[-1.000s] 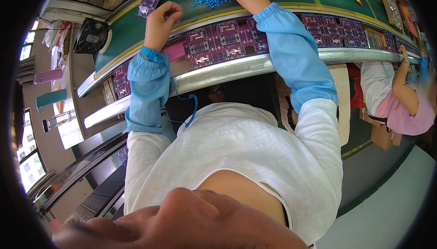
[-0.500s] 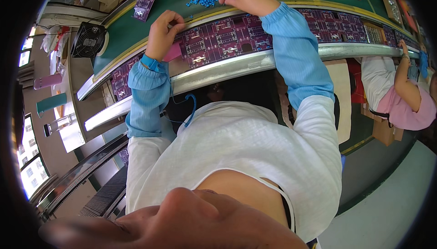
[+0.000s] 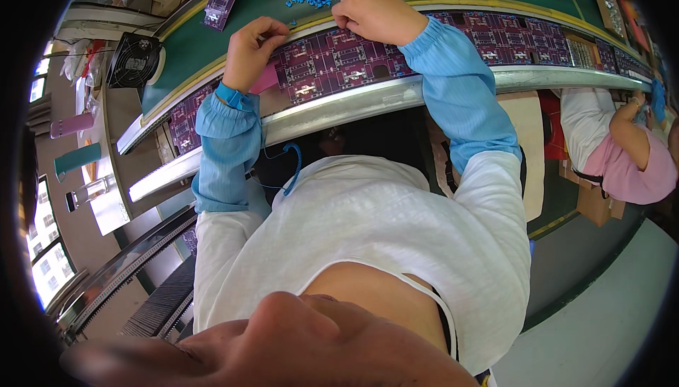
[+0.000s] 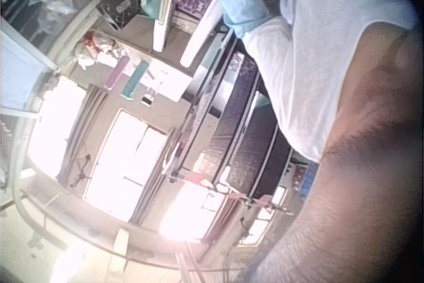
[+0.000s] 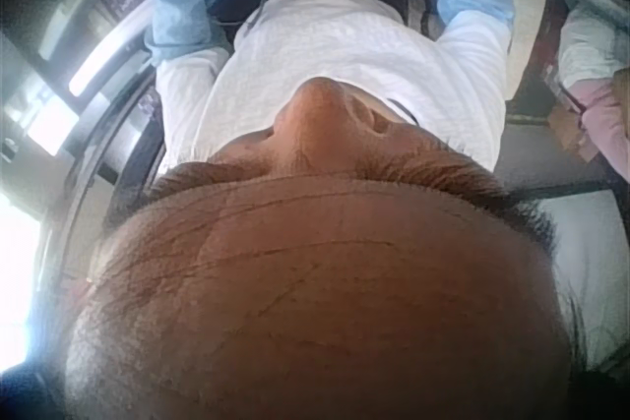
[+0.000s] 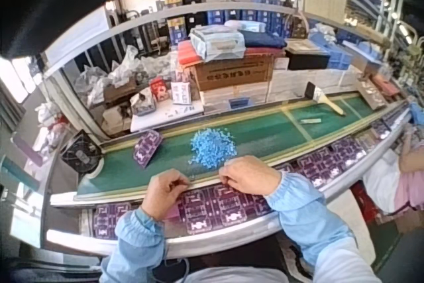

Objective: Assemble small electronic components onto a printed circuit board on an assembly line.

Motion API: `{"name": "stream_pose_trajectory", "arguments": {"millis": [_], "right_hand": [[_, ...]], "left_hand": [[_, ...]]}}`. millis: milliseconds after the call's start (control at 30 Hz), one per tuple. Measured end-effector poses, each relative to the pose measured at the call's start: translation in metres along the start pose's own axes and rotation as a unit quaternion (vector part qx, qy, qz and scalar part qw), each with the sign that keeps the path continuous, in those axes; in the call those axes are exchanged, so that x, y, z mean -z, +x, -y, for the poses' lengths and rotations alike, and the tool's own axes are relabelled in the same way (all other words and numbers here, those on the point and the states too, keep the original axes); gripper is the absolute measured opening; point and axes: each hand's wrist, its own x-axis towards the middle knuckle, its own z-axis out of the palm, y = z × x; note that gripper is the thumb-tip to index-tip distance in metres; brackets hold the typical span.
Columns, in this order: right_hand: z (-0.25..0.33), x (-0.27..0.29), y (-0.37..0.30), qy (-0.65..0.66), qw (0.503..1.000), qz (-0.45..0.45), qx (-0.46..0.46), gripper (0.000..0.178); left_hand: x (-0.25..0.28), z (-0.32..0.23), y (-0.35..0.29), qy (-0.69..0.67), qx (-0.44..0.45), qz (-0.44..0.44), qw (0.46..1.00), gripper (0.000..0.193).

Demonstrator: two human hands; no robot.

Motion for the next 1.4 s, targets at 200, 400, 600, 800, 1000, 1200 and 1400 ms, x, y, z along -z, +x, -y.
{"name": "stream_pose_trajectory", "arguments": {"millis": [200,400,600,800,1000,1200,1400], "right_hand": [[0.004,0.003,0.000,-0.015,1.000,0.012,0.000,0.006],[-0.010,0.013,-0.003,0.109,0.992,-0.038,-0.056,0.010],[-0.014,0.017,-0.004,0.198,0.968,-0.062,-0.138,0.016],[-0.027,0.014,-0.005,0.184,0.973,-0.066,-0.122,0.019],[-0.030,0.016,-0.003,0.104,0.989,-0.092,-0.053,0.017],[-0.026,0.018,-0.005,0.078,0.990,-0.091,-0.077,0.017],[-0.020,0.013,-0.002,0.157,0.980,-0.109,-0.063,0.014]], "left_hand": [[0.001,0.001,0.000,0.009,0.007,0.007,1.000,0.017],[-0.004,0.006,0.000,0.071,-0.010,0.007,0.997,0.018],[-0.002,-0.003,-0.002,0.108,-0.014,0.014,0.994,0.017],[-0.003,-0.002,0.000,0.112,-0.031,0.011,0.993,0.016],[-0.002,-0.002,0.000,0.119,-0.028,0.013,0.992,0.016],[-0.002,-0.002,0.000,0.124,-0.063,0.041,0.989,0.014],[-0.013,0.007,0.022,0.148,-0.032,-0.086,0.985,0.010]]}}
